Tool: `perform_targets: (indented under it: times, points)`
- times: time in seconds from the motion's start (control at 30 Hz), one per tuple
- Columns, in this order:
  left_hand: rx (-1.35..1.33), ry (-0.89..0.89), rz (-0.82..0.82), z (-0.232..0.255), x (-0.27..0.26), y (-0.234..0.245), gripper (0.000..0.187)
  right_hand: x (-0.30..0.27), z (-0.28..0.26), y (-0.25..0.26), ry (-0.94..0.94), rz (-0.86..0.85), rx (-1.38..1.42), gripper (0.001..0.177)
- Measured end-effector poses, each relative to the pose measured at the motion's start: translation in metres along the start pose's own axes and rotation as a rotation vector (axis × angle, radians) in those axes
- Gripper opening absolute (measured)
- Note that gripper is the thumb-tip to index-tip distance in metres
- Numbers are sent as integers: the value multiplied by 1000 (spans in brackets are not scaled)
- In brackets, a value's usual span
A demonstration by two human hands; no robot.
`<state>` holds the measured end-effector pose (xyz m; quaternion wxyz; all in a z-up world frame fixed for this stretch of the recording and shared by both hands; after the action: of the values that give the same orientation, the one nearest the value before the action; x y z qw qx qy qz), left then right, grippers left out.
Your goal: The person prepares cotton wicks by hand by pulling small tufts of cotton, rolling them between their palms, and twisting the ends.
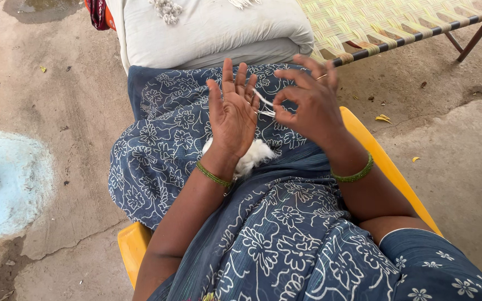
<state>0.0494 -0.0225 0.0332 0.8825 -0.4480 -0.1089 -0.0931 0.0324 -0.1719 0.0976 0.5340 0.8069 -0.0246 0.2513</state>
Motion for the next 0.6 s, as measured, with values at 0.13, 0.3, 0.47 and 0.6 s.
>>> perform_targets:
  times: [0.13, 0.3, 0.47, 0.6]
  points:
    - [368, 15, -61, 18, 8, 5, 90, 0, 35, -15, -24, -105, -208, 10]
    - [585, 99, -289, 39, 10, -4, 78, -5, 42, -30, -65, -277, -180, 5]
    - [1283, 214, -578, 60, -1, -2, 107, -8, 6, -8, 94, -216, 0, 14]
    - [1369, 357, -749, 45, -9, 7, 135, -25, -41, -19, 314, -510, 250, 32]
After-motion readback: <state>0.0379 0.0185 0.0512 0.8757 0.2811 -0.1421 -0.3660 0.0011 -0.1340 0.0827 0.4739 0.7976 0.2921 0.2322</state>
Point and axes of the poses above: each hand's wrist, its own x-axis towards the middle knuckle, its own y-axis out of the back of the hand, z = x × y, the point moved 7 cm from there along x, towards the middle knuckle, and after that the axes turned 11 degrees about -y, right-handed, at the moved point
